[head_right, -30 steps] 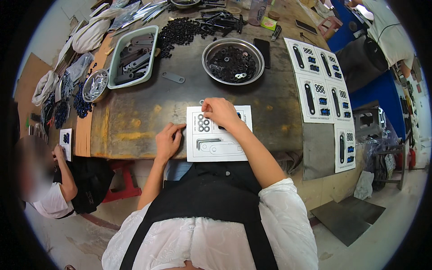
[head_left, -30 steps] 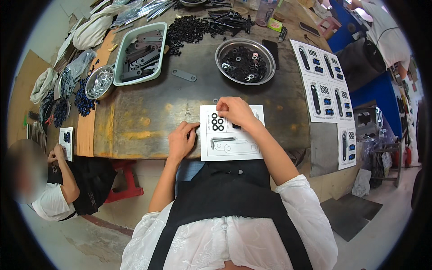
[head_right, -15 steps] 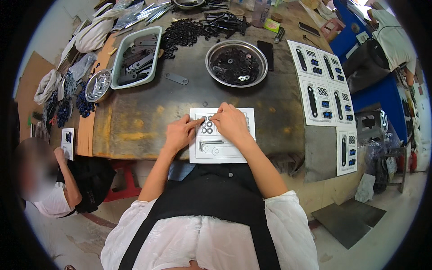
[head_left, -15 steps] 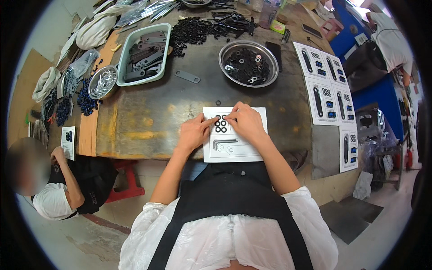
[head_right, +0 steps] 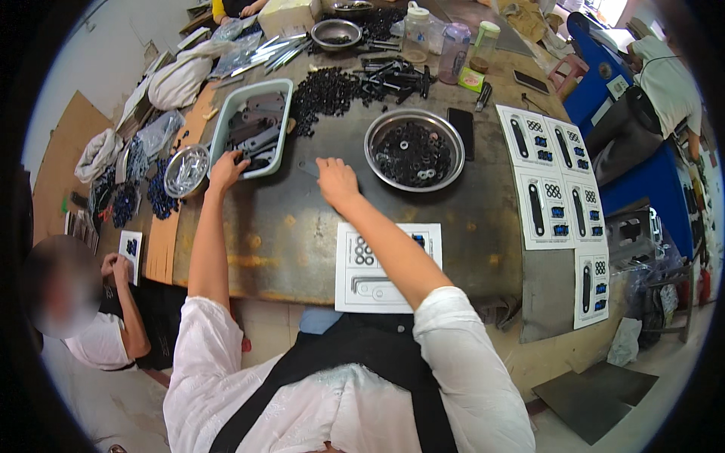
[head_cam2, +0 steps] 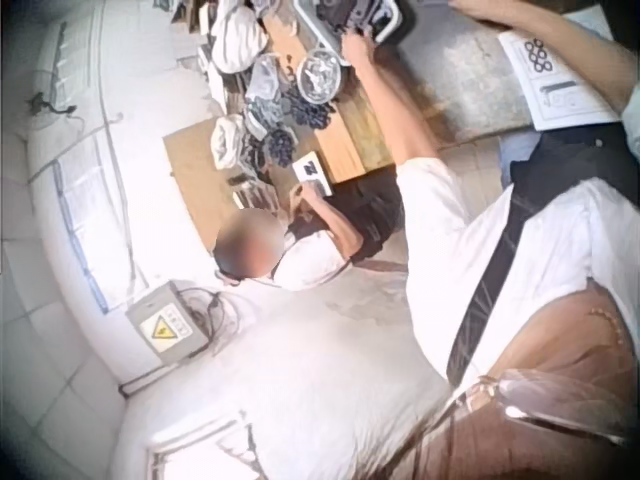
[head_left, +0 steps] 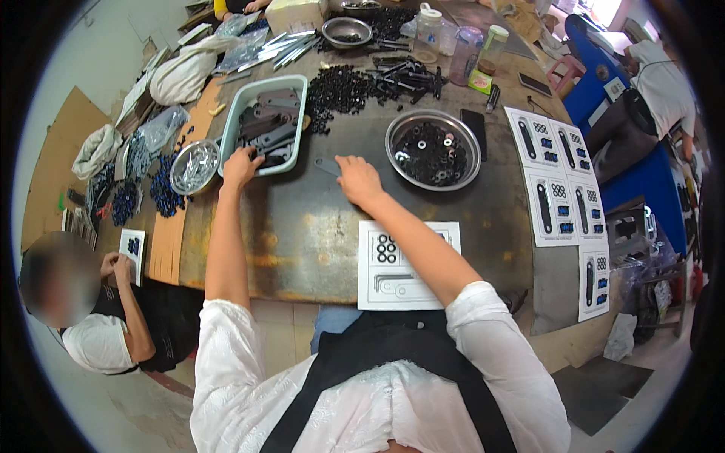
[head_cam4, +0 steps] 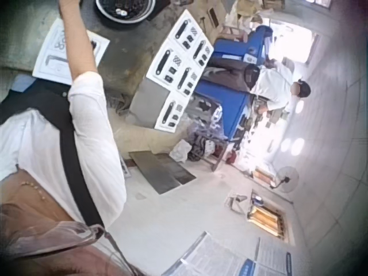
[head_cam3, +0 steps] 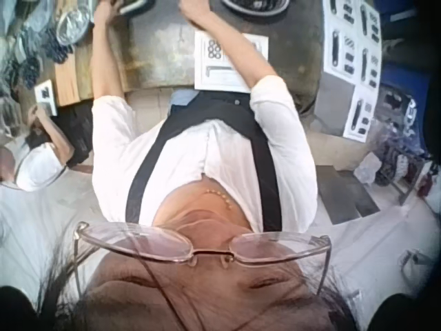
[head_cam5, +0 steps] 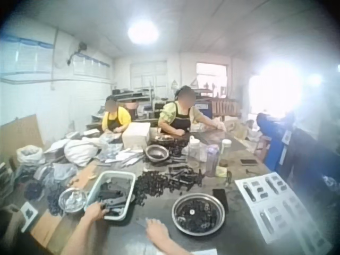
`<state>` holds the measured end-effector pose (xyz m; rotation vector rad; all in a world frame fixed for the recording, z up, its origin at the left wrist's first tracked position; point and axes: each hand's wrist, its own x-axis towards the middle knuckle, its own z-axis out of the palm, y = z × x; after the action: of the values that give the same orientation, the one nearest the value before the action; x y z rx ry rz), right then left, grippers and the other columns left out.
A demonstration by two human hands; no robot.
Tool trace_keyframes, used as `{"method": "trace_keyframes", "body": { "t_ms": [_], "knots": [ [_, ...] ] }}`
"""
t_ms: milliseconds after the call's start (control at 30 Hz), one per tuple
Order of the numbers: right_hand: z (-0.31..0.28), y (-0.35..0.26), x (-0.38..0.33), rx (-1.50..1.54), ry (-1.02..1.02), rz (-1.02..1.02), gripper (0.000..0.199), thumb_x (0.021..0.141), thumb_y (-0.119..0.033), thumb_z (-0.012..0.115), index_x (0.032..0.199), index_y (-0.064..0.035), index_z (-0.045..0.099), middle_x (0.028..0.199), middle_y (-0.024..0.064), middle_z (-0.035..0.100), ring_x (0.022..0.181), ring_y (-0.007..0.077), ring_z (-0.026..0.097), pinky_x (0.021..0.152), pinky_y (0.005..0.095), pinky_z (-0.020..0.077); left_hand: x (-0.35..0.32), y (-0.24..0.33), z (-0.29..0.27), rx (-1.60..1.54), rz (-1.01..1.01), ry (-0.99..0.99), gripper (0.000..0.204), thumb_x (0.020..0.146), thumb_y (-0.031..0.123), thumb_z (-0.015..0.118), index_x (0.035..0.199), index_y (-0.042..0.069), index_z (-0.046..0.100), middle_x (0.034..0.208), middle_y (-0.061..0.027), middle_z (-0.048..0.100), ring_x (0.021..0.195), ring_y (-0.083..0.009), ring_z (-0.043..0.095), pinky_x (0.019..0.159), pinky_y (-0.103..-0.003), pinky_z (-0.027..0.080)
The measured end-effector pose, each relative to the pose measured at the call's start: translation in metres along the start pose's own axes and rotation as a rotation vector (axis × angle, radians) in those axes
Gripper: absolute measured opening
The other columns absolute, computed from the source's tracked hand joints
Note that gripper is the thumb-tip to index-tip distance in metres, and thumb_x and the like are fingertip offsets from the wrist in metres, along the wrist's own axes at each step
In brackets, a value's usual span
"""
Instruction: The person assembles lock components by placing black rings and a metal handle onto white cardboard backings. They pick up parts from bowls and trays, arrange them on the backings, and stack completed units on the table.
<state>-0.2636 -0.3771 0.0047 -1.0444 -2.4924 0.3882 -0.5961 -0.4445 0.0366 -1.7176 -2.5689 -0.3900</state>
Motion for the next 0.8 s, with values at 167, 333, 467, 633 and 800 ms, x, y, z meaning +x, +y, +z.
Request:
{"method": "trace_keyframes", "body": {
  "t_ms": [167,333,467,633,800],
  "knots": [
    [0.009,0.002,0.036,0.049,-0.16,0.284,0.046,0.08,-0.024,0.079,0.12,-0.0052,0.066,0.113,0.0157,0.069,0.106,0.0345,0.066,0.091,0.044,0.054,0.008,0.003,-0.034,0.127,0.193,-0.058,0.029,0.08,0.022,0.079,0.107,0.012,0.072,0.101,-0.0092,0.072,0.099,-0.0313,0.068,0.087,-0.045,0.052],
    [-0.011,0.01,0.025,0.3,-0.203,0.311,0.025,0.079,-0.026,0.081,0.097,-0.01,0.077,0.096,0.0161,0.075,0.093,0.0331,0.072,0.085,0.0424,0.0563,-0.002,0.005,-0.049,0.2,0.397,0.141,0.018,0.082,0.02,0.076,0.095,0.01,0.07,0.094,-0.0093,0.07,0.092,-0.0326,0.065,0.084,-0.047,0.047],
    [-0.102,0.008,-0.053,0.638,-0.166,0.162,0.027,0.085,-0.028,0.076,0.099,-0.0054,0.074,0.089,0.0128,0.074,0.08,0.0264,0.069,0.075,0.0357,0.0529,-0.04,0.02,-0.039,-0.446,-0.004,0.589,0.019,0.093,0.018,0.07,0.102,0.003,0.063,0.084,-0.0098,0.066,0.072,-0.0237,0.064,0.065,-0.037,0.049],
    [-0.191,0.028,-0.214,0.691,-0.455,0.457,0.018,0.086,-0.017,0.077,0.098,-0.0042,0.074,0.076,0.0039,0.069,0.069,0.0099,0.061,0.065,0.0274,0.0485,-0.135,0.045,-0.058,-1.037,-0.128,0.276,0.017,0.099,0.015,0.064,0.106,0.001,0.059,0.083,-0.0012,0.059,0.068,-0.0096,0.062,0.059,-0.026,0.047],
    [-0.164,0.034,-0.289,0.514,-0.337,0.507,0.019,0.084,-0.021,0.077,0.097,-0.0072,0.076,0.088,0.012,0.072,0.082,0.0265,0.069,0.074,0.0354,0.0524,-0.195,0.108,-0.033,-1.314,-0.188,0.104,0.011,0.1,0.013,0.062,0.107,0.005,0.059,0.084,-0.0027,0.062,0.069,-0.0112,0.066,0.062,-0.024,0.053]
  ]
}}
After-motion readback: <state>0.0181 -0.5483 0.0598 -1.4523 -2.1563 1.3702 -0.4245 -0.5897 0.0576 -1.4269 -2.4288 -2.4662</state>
